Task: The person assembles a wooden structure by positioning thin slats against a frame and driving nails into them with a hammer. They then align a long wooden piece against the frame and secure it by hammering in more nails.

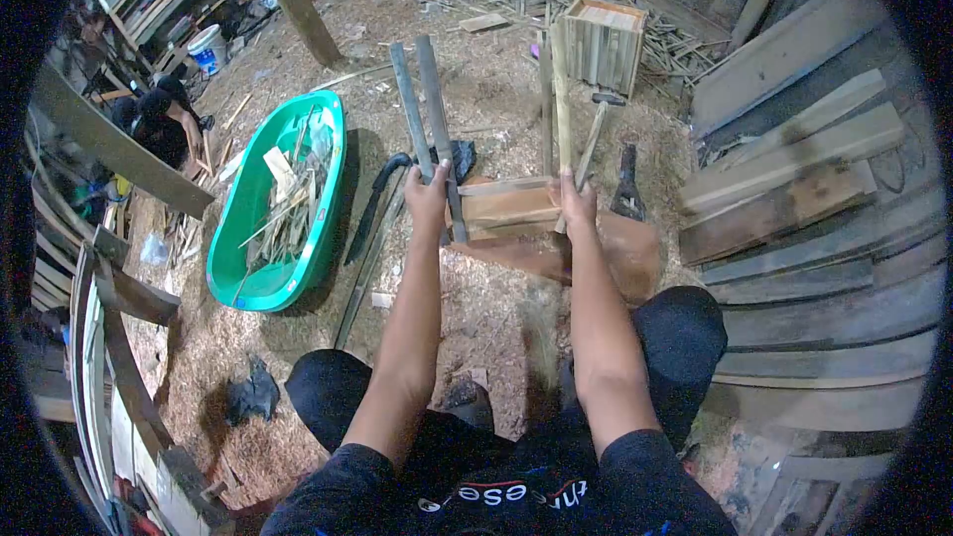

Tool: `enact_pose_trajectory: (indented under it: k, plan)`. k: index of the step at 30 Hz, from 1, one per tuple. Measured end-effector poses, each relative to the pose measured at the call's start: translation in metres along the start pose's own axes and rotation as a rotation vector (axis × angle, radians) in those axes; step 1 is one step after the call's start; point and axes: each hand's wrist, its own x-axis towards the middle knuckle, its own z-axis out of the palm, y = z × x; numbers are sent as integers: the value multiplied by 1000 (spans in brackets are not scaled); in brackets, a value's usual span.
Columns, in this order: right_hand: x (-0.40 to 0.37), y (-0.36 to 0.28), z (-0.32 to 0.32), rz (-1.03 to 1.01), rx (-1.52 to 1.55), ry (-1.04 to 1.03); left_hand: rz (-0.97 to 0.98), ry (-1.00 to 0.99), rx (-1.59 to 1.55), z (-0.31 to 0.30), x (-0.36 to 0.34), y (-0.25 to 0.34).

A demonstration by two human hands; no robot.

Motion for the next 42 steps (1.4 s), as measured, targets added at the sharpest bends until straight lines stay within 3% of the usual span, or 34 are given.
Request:
enact_pose_trajectory:
  k: [3,7,9,11,21,24,30,33,36,42]
  plan:
    - [-7,-3,4,18,3,30,-54,-86,-58,-10,3,-13]
    - [3,13,2,-4,60,7,-5,-99,141,-19,7,-20]
    - [7,15,2,18,88,-1,-56,-54,228,-19,11,-17]
    - [13,21,-2,-28,50,-29,-124,-130,319,-25,9,6]
    - [4,15,-3,-45,65,-57,-165,-121,66,-22,10,-9]
    - [2,14,-2,-10,86,-45,-171,-111,142,-22,8,-2]
    - [-1,9,-4,-4,55,-49,-44,-61,153,-17,4,-6]
    - [0,8,-3,-5,59,-52,-117,-118,224,-21,3,-1]
    - [-2,10,0,24,158,-26,3,-136,119,-21,-2,-17]
    - [1,3,1,11,96,-36,-139,-144,105,-32,-30,-31]
